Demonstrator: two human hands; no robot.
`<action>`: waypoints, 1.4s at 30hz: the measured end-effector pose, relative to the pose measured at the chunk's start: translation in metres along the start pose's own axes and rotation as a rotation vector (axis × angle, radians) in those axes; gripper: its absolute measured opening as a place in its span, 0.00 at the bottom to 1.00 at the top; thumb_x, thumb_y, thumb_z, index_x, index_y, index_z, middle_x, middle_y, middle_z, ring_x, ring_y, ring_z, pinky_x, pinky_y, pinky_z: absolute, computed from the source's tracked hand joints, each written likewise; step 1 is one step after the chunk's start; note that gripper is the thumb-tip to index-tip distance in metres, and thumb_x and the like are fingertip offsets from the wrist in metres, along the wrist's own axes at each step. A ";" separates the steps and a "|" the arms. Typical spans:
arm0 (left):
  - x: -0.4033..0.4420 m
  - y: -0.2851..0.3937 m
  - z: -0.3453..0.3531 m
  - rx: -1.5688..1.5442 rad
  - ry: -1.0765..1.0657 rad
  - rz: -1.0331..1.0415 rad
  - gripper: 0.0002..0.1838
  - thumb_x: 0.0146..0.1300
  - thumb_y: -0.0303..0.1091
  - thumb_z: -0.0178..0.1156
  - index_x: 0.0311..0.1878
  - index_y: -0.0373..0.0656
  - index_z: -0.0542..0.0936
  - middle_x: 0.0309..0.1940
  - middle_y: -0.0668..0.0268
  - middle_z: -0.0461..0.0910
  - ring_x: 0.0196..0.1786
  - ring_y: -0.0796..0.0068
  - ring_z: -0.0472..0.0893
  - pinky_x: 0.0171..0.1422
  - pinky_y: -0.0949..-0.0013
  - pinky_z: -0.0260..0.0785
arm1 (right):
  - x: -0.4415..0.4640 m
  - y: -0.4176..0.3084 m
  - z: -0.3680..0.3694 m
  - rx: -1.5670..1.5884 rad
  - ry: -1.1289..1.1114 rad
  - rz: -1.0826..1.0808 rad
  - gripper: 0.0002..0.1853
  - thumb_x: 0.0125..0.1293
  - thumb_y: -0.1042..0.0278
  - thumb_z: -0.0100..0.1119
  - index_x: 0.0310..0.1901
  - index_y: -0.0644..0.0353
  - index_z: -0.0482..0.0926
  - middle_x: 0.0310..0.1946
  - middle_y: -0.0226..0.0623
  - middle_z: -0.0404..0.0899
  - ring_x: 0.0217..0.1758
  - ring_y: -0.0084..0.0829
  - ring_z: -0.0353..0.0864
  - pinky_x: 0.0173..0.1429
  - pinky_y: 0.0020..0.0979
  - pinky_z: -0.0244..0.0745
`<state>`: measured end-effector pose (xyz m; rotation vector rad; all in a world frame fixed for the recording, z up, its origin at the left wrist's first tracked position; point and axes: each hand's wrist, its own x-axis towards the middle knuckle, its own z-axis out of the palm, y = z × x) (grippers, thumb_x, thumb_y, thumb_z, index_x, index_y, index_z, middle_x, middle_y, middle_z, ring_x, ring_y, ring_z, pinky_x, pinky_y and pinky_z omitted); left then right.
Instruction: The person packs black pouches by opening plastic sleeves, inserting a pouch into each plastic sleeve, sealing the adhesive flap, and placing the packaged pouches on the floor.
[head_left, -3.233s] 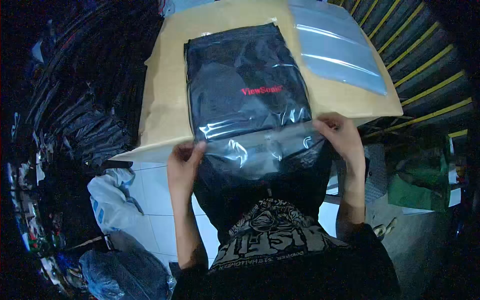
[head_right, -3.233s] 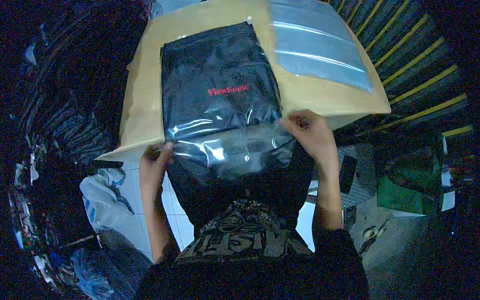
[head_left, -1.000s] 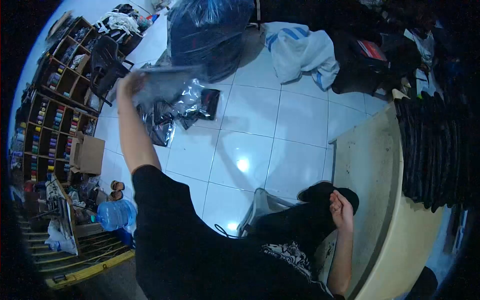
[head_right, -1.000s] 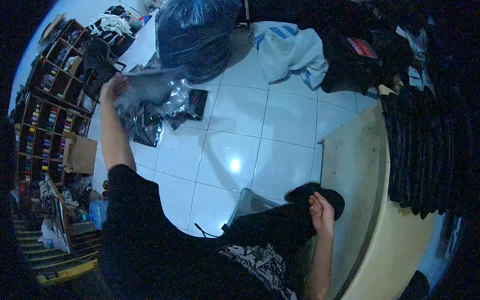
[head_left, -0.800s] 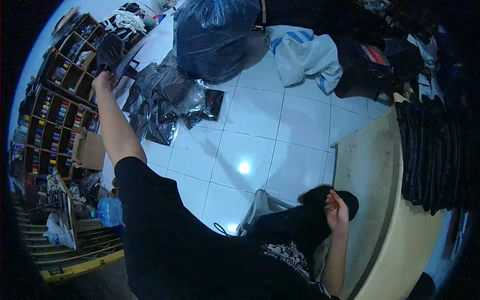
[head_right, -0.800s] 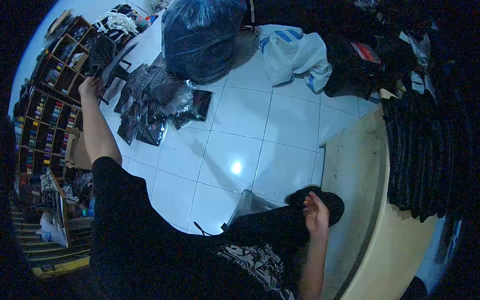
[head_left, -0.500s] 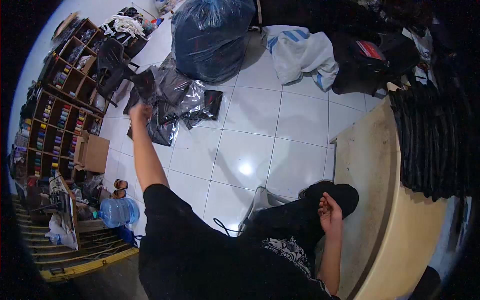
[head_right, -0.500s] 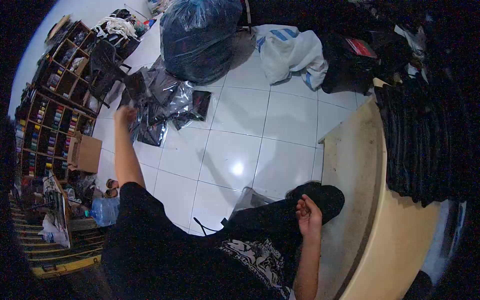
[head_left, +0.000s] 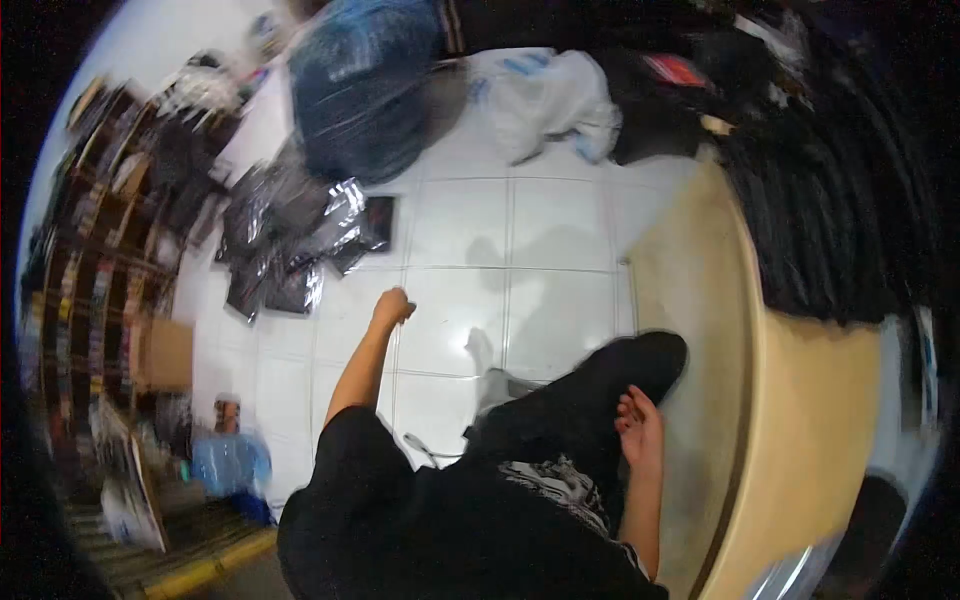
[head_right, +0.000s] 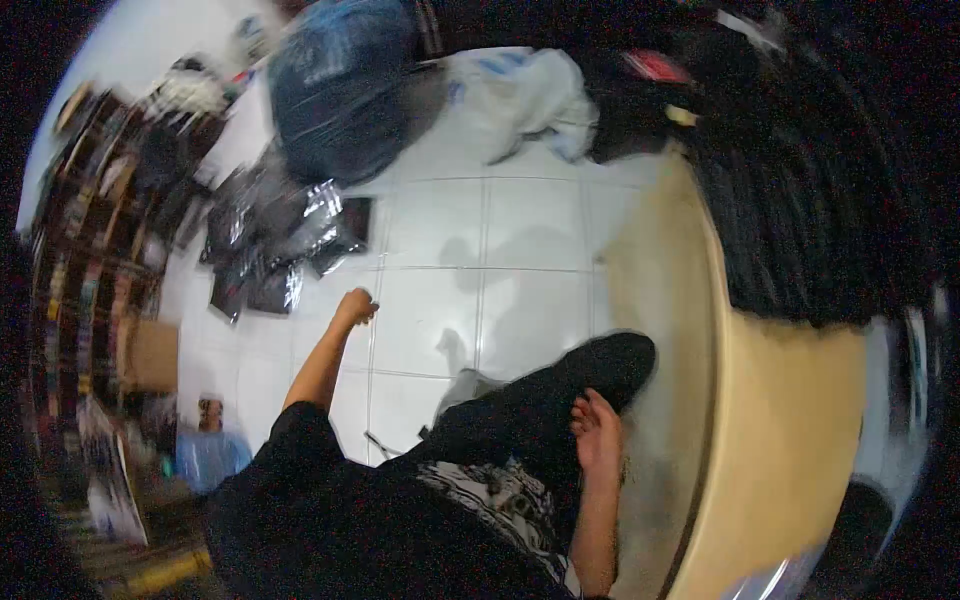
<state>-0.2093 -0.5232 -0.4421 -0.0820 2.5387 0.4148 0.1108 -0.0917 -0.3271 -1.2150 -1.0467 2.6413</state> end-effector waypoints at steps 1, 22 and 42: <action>0.003 0.029 0.017 -0.009 0.132 0.111 0.12 0.47 0.35 0.59 0.29 0.36 0.81 0.23 0.51 0.82 0.27 0.58 0.83 0.41 0.62 0.76 | -0.007 -0.002 -0.004 -0.009 0.010 -0.052 0.17 0.69 0.65 0.51 0.55 0.65 0.72 0.37 0.38 0.81 0.37 0.28 0.81 0.38 0.25 0.75; -0.445 0.495 0.096 -0.190 -1.244 1.800 0.09 0.67 0.27 0.54 0.47 0.38 0.79 0.18 0.73 0.71 0.23 0.86 0.70 0.29 0.79 0.62 | -0.340 -0.099 -0.225 -1.102 1.786 -0.562 0.20 0.57 0.58 0.63 0.48 0.61 0.81 0.44 0.51 0.79 0.46 0.51 0.79 0.50 0.43 0.74; -0.569 0.596 0.230 -0.255 -0.536 2.608 0.31 0.52 0.33 0.66 0.62 0.48 0.71 0.59 0.60 0.69 0.62 0.58 0.67 0.61 0.55 0.63 | -0.344 -0.099 -0.278 -1.038 1.808 -0.573 0.15 0.60 0.56 0.60 0.37 0.60 0.84 0.29 0.49 0.81 0.32 0.47 0.81 0.38 0.38 0.74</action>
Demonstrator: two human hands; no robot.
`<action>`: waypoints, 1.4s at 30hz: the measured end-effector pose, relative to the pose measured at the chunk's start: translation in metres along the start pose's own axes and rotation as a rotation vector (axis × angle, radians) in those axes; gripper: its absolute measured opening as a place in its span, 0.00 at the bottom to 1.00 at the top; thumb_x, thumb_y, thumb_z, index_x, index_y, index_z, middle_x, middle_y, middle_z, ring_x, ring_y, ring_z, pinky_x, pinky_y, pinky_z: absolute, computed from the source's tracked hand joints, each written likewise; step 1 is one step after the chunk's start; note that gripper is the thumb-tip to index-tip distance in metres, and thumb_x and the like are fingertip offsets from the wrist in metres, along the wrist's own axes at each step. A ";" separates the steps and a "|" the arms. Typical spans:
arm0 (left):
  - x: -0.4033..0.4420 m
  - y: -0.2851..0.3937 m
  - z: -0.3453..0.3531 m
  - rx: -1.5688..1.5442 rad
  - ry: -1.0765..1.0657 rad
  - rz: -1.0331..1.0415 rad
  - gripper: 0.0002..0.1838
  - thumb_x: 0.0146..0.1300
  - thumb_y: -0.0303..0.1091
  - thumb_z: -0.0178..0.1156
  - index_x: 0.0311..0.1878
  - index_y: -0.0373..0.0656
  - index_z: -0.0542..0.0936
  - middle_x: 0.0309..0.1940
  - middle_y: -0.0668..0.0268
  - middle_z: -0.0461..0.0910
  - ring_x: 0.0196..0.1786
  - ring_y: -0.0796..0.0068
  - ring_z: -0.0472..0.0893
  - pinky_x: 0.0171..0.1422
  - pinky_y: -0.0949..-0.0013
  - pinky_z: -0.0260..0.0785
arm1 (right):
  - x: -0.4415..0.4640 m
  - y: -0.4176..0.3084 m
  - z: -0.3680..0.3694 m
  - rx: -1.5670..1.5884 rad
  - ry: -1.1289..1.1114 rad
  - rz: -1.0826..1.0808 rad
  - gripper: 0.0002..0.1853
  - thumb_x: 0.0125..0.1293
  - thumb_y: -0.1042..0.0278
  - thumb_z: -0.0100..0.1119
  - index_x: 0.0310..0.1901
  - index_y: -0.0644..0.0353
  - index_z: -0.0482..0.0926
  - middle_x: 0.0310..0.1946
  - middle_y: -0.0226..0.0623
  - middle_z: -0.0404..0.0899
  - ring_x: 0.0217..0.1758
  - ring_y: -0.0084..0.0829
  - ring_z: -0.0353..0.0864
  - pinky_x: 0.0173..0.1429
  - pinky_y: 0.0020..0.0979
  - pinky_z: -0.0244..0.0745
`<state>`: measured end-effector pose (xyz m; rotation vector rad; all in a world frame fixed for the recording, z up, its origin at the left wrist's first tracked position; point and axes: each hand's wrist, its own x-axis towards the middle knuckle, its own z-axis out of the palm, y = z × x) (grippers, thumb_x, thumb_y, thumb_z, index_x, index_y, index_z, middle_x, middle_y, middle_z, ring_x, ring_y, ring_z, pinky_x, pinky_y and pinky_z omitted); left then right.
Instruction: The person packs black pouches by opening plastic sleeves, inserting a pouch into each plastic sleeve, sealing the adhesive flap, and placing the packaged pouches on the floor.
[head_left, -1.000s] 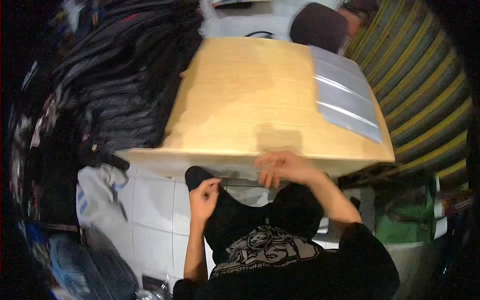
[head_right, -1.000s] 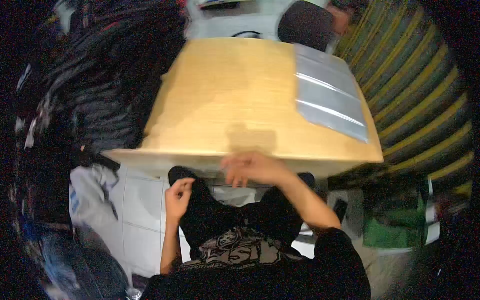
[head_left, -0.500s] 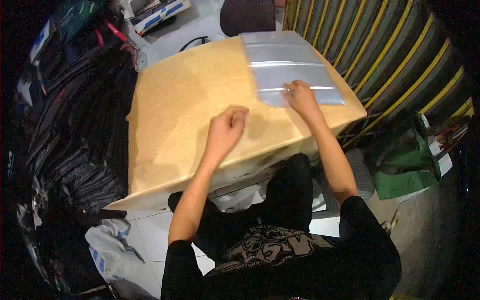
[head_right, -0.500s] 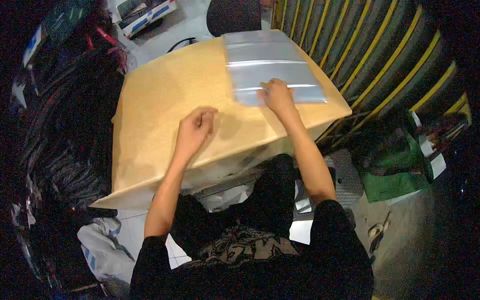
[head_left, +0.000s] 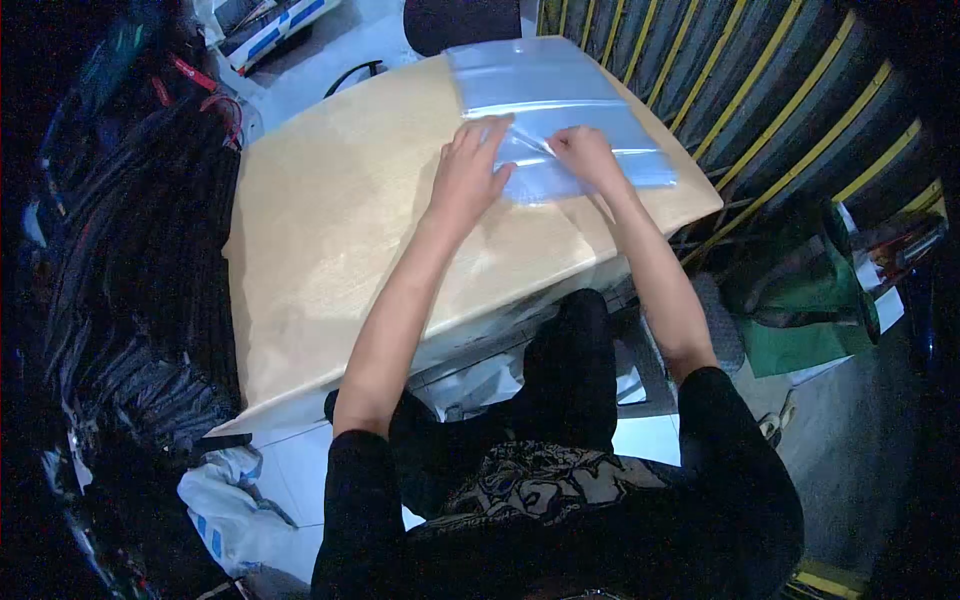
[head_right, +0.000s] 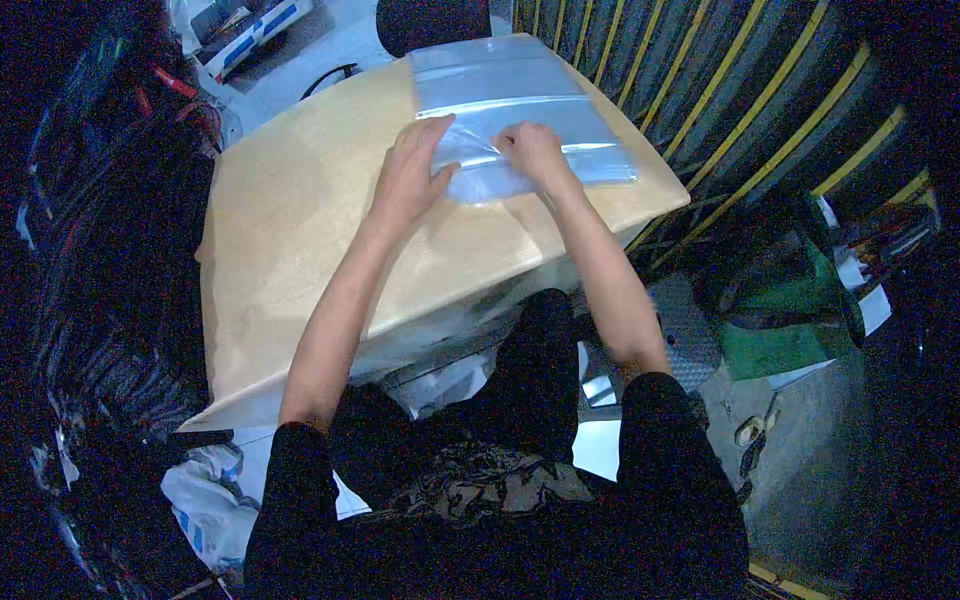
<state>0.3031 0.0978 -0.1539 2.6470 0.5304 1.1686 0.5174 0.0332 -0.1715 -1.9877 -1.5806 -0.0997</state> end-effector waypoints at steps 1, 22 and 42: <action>0.005 0.006 -0.002 0.071 0.062 -0.032 0.29 0.53 0.33 0.64 0.61 0.49 0.72 0.58 0.59 0.69 0.62 0.58 0.68 0.59 0.55 0.64 | 0.001 0.002 -0.002 0.029 -0.020 -0.004 0.15 0.60 0.56 0.59 0.37 0.60 0.84 0.28 0.49 0.81 0.31 0.47 0.81 0.37 0.38 0.74; 0.029 -0.014 0.004 -0.619 -0.084 -0.355 0.16 0.57 0.20 0.61 0.50 0.35 0.79 0.47 0.61 0.80 0.49 0.73 0.80 0.51 0.71 0.73 | 0.015 -0.029 -0.045 0.284 -0.091 -0.099 0.12 0.52 0.64 0.71 0.26 0.62 0.78 0.21 0.31 0.78 0.25 0.23 0.74 0.32 0.28 0.69; 0.121 -0.012 0.086 -0.466 -0.253 -0.256 0.15 0.60 0.38 0.56 0.45 0.39 0.81 0.31 0.50 0.82 0.35 0.59 0.84 0.38 0.60 0.75 | 0.059 -0.040 -0.131 0.154 0.294 -0.443 0.09 0.59 0.70 0.62 0.42 0.58 0.80 0.35 0.37 0.83 0.38 0.33 0.83 0.44 0.30 0.75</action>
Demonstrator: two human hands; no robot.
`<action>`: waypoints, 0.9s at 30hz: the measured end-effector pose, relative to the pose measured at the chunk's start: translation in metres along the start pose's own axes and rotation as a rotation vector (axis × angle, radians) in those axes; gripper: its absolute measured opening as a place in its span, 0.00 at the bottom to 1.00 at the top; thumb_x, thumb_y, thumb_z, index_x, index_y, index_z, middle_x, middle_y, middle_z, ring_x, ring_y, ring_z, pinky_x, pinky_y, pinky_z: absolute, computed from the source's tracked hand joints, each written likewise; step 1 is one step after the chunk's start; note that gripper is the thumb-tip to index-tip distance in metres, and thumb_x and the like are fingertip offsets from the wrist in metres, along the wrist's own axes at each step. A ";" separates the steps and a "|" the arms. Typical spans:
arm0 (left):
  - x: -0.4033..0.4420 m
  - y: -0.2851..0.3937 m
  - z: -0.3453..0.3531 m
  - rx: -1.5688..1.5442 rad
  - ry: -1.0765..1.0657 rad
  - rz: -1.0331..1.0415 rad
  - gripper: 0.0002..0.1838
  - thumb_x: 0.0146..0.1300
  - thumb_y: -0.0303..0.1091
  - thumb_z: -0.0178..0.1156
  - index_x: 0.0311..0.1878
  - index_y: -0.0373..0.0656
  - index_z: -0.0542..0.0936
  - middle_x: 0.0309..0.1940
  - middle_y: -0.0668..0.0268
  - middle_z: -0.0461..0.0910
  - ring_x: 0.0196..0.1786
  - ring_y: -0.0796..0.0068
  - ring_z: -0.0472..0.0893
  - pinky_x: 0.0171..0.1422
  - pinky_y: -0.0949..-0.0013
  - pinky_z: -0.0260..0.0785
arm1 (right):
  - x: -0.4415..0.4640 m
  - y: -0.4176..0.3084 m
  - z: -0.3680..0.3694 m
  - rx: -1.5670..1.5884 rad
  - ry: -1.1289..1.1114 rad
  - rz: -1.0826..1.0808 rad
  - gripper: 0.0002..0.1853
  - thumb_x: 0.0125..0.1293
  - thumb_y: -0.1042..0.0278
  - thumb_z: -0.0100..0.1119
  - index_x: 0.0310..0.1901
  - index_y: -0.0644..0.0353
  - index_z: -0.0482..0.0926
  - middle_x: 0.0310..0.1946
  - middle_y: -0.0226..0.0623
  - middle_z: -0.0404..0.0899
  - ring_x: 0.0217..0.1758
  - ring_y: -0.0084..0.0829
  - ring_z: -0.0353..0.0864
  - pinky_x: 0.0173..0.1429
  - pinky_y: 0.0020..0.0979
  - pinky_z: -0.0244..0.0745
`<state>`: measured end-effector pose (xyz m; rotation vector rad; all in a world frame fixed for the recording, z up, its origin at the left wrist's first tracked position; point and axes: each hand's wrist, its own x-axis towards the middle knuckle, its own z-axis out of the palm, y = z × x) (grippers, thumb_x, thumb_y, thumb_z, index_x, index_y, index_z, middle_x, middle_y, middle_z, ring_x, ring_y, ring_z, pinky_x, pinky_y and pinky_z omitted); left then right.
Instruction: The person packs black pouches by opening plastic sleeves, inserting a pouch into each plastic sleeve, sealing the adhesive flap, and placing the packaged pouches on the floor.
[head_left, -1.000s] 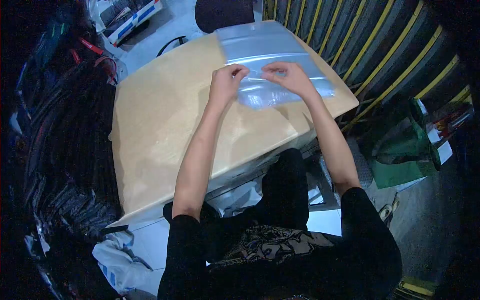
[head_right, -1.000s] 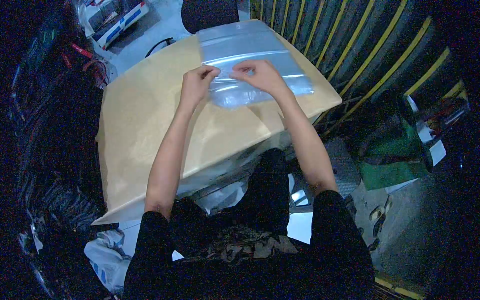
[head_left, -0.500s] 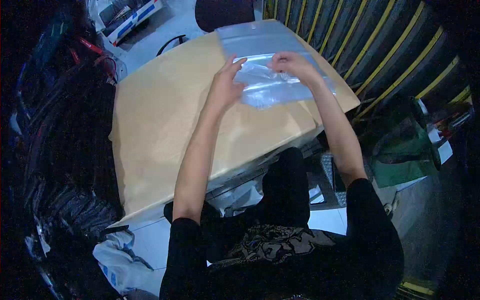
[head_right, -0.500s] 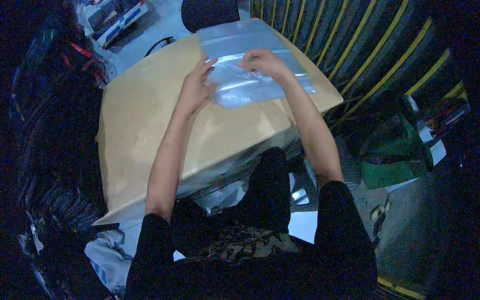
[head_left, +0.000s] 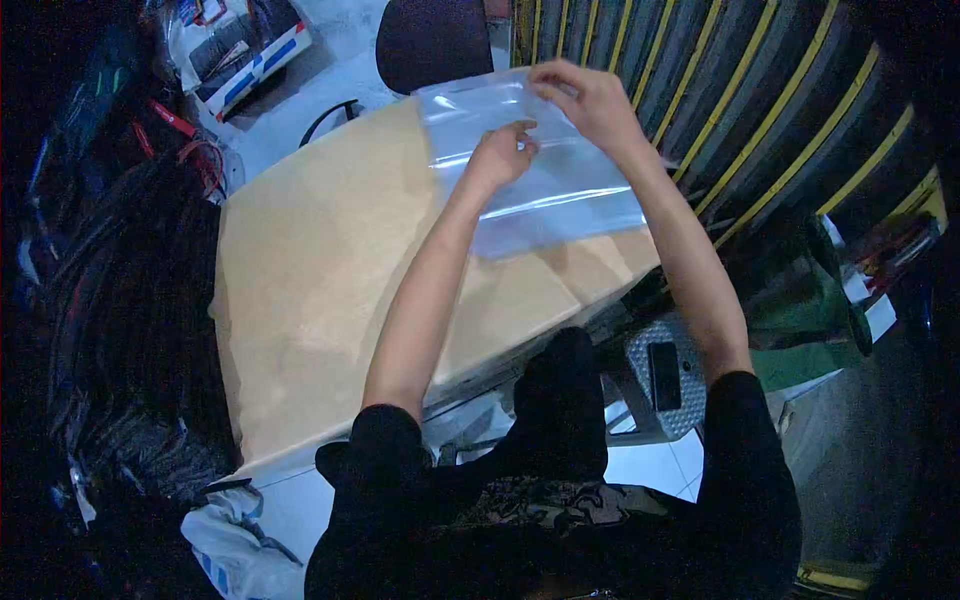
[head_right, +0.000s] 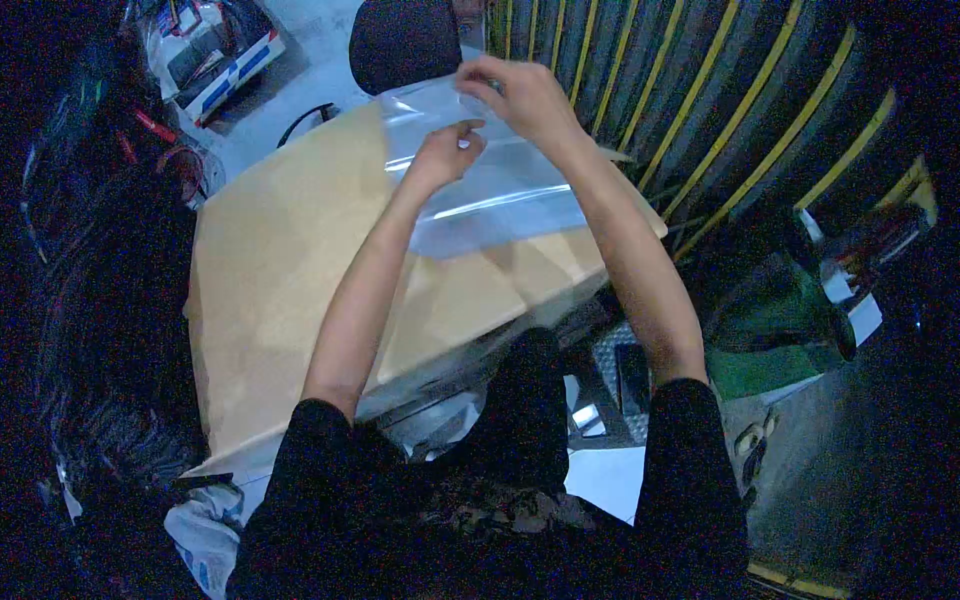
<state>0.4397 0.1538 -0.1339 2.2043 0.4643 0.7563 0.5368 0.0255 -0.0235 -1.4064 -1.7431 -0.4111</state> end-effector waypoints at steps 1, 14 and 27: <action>0.021 -0.009 0.005 -0.067 -0.057 -0.086 0.17 0.60 0.36 0.55 0.49 0.38 0.80 0.34 0.49 0.82 0.35 0.59 0.84 0.38 0.60 0.75 | -0.009 -0.019 -0.011 -0.034 -0.041 -0.063 0.09 0.58 0.72 0.62 0.41 0.59 0.80 0.36 0.37 0.83 0.40 0.34 0.83 0.45 0.31 0.75; 0.055 0.000 -0.024 -1.092 -0.090 0.100 0.19 0.57 0.28 0.53 0.55 0.41 0.72 0.57 0.58 0.71 0.59 0.65 0.70 0.61 0.54 0.65 | -0.099 -0.122 -0.142 0.202 0.259 0.130 0.05 0.58 0.72 0.62 0.34 0.62 0.80 0.32 0.35 0.81 0.34 0.30 0.79 0.38 0.29 0.73; -0.279 0.101 -0.004 -1.833 -0.185 -0.266 0.35 0.65 0.45 0.57 0.71 0.49 0.54 0.60 0.55 0.69 0.56 0.59 0.76 0.56 0.53 0.72 | 0.073 -0.042 -0.076 0.695 0.289 0.236 0.17 0.66 0.66 0.55 0.54 0.61 0.77 0.46 0.31 0.79 0.37 0.15 0.73 0.32 0.19 0.66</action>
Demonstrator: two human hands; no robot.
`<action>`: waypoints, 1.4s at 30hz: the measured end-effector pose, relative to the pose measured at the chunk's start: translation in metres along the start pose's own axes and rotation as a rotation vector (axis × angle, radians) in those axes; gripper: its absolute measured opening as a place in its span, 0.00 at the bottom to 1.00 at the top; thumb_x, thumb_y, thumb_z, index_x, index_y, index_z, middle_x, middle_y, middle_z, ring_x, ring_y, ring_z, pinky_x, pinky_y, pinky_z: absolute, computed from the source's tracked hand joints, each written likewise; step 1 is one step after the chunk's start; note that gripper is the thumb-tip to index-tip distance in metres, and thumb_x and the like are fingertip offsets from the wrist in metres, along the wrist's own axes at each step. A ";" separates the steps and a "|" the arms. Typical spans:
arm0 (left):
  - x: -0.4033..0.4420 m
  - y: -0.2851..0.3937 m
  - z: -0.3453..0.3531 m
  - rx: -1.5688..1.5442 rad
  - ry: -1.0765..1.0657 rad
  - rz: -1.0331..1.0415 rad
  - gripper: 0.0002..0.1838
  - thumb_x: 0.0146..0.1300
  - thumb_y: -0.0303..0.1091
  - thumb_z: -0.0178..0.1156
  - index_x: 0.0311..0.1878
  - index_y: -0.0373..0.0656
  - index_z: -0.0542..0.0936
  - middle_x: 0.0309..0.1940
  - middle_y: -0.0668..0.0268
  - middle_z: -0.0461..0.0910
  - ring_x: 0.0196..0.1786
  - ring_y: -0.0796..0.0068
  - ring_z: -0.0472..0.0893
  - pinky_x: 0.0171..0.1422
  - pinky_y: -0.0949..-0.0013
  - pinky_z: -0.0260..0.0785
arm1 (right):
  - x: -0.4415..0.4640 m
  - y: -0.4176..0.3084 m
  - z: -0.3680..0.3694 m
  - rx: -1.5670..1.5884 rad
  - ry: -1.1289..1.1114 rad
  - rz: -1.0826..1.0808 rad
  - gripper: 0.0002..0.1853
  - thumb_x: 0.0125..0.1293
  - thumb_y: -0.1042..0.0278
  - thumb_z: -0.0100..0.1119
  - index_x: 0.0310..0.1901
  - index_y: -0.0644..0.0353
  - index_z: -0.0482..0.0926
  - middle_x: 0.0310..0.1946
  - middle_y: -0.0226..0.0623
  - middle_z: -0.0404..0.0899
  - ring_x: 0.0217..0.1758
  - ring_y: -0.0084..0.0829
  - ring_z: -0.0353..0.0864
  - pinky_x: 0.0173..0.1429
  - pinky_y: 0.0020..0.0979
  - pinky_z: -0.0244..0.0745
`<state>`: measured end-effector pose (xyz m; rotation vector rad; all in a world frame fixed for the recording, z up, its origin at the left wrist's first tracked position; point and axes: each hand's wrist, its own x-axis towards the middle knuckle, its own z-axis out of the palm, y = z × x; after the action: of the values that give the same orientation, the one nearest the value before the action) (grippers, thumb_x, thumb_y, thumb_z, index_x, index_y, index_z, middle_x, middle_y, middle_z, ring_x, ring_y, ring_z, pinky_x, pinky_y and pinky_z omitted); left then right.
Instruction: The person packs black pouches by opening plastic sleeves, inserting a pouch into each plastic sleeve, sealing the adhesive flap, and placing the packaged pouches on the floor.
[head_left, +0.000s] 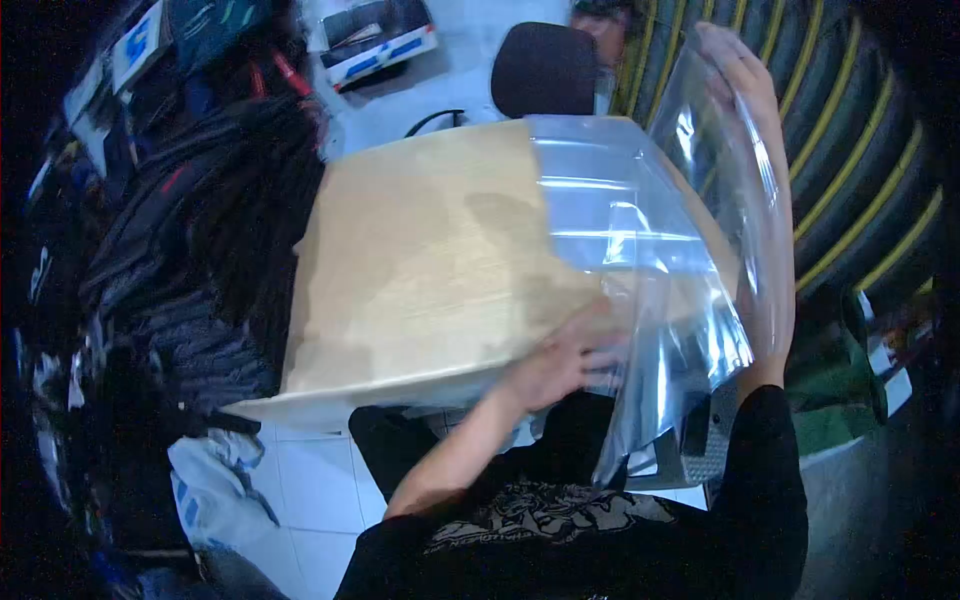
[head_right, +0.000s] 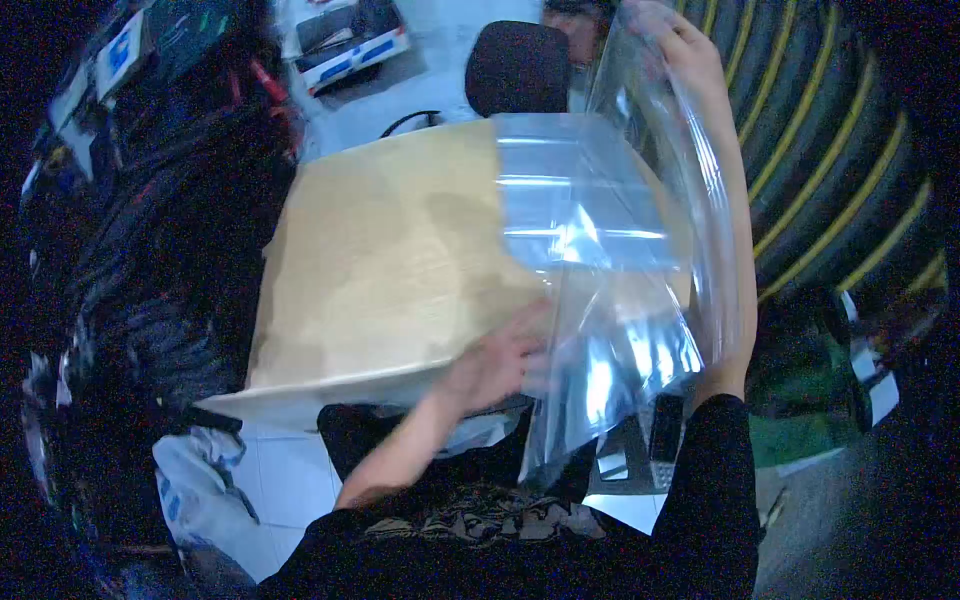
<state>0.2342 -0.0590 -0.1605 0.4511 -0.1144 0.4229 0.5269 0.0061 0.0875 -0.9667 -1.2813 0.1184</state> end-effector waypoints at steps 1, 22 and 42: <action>-0.008 -0.015 -0.013 -0.005 0.060 0.041 0.35 0.65 0.41 0.57 0.71 0.49 0.54 0.59 0.56 0.70 0.56 0.61 0.76 0.56 0.54 0.72 | 0.003 0.002 0.015 -0.169 -0.042 -0.058 0.17 0.67 0.66 0.54 0.54 0.62 0.77 0.46 0.31 0.79 0.38 0.15 0.73 0.31 0.18 0.65; -0.158 0.063 -0.003 0.568 1.167 0.591 0.18 0.61 0.21 0.59 0.55 0.29 0.72 0.38 0.53 0.81 0.38 0.67 0.83 0.42 0.63 0.81 | 0.028 0.206 0.354 -1.029 -0.855 -0.571 0.23 0.61 0.56 0.58 0.57 0.55 0.71 0.44 0.46 0.81 0.48 0.47 0.79 0.48 0.46 0.74; -0.093 0.110 -0.014 1.582 1.412 0.644 0.18 0.53 0.29 0.70 0.44 0.37 0.74 0.22 0.62 0.74 0.27 0.77 0.76 0.29 0.73 0.68 | -0.200 0.051 0.233 -0.276 -1.007 0.107 0.10 0.60 0.66 0.59 0.38 0.63 0.80 0.27 0.45 0.80 0.28 0.42 0.79 0.36 0.35 0.73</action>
<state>0.1038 0.0029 -0.1480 1.5525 1.6037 1.3603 0.2854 0.0493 -0.1045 -1.2694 -2.2011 0.5779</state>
